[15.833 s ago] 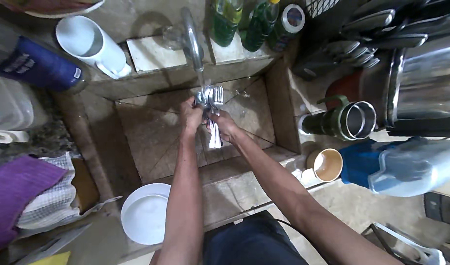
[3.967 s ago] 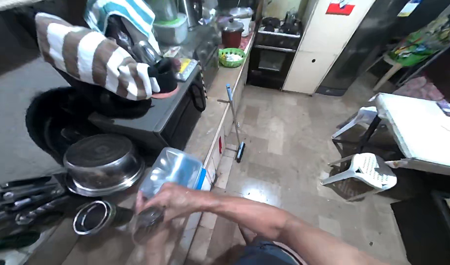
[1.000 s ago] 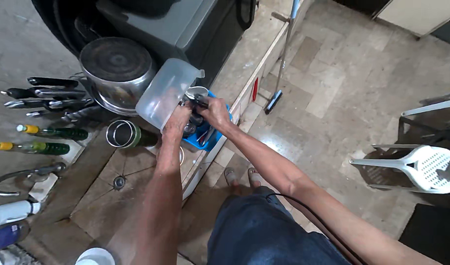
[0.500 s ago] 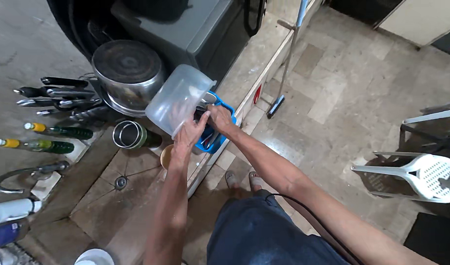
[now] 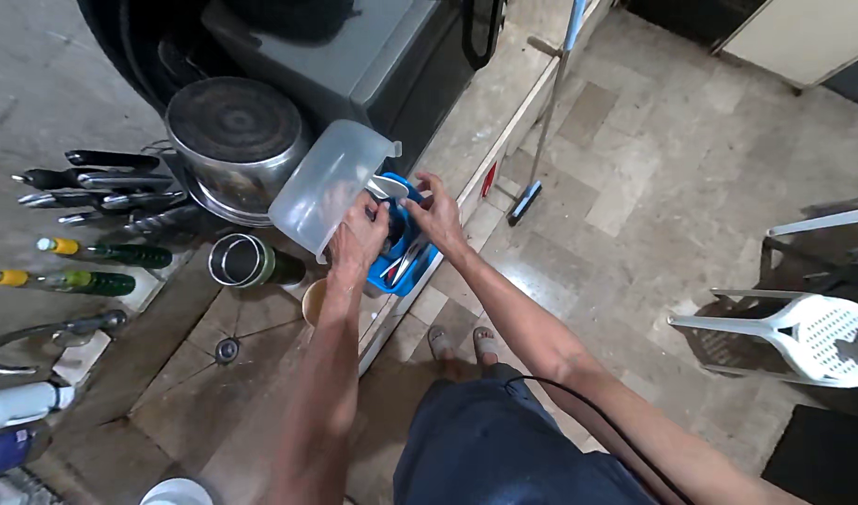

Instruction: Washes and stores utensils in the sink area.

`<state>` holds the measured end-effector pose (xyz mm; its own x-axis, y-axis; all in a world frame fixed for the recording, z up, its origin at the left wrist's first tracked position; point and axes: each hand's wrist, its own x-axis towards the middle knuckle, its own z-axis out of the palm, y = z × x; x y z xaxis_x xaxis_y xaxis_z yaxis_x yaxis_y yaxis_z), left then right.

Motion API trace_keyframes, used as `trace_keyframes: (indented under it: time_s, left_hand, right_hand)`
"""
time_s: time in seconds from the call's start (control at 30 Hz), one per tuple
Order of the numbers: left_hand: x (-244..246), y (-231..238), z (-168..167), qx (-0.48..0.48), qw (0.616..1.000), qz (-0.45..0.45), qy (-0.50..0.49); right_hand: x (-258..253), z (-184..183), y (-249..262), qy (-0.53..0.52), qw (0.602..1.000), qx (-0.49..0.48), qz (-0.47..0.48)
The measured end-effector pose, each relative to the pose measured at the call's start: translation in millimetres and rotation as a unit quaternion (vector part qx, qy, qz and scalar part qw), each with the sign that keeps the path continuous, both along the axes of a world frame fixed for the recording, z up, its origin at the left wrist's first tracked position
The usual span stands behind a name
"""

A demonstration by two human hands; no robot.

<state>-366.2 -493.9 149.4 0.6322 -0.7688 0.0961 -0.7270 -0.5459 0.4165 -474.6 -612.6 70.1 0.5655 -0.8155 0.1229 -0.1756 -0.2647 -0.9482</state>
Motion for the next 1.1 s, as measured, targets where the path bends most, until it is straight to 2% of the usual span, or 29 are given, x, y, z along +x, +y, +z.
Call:
trace_keyframes:
  time_s: [0.1,0.23,0.3,0.37,0.43,0.47,0.5,0.53,0.6,0.7,0.87,0.97,1.1]
  left_hand:
    - [-2,-20,10,0.061,0.995,0.076,-0.017]
    - [3,-36,16,0.081,0.991,0.071,-0.077]
    - [-2,-48,31,0.125,0.988,0.09,-0.021]
    - [-17,-62,66,0.214,0.969,0.109,0.061]
    - [-17,-73,77,0.288,0.95,0.093,0.073]
    - [-12,-71,71,0.283,0.956,0.068,0.036]
    - [-6,-63,50,0.2,0.978,0.043,-0.033]
    - [4,-56,13,0.029,0.992,0.032,-0.116]
    - [9,-55,33,0.078,0.996,0.002,0.037]
    - [14,-53,30,0.029,0.995,-0.032,0.09]
    - [9,-45,32,0.054,0.994,-0.033,0.087]
    - [10,-40,20,0.072,0.995,-0.057,0.051]
    - [13,-35,11,0.053,0.991,-0.124,-0.011]
  right_hand:
    - [18,3,-13,0.008,0.998,-0.052,0.023]
    - [20,4,-14,-0.064,0.995,-0.076,0.012]
    - [17,4,-12,-0.081,0.994,-0.069,0.028]
    - [12,1,-9,-0.079,0.994,-0.058,0.045]
    - [8,-4,-6,-0.084,0.994,-0.051,0.047]
    - [7,-6,-4,-0.092,0.994,-0.045,0.039]
    - [6,-8,-3,-0.101,0.994,-0.028,0.027]
    - [4,-7,-2,-0.111,0.994,0.001,0.018]
    - [6,-6,0,-0.12,0.991,0.052,-0.004]
    - [11,-7,-5,-0.081,0.995,0.059,-0.011]
    - [26,-4,-10,-0.014,0.997,-0.071,-0.034]
    - [29,-2,-7,0.012,0.993,-0.111,-0.037]
    - [32,-3,-2,-0.01,0.991,-0.126,-0.049]
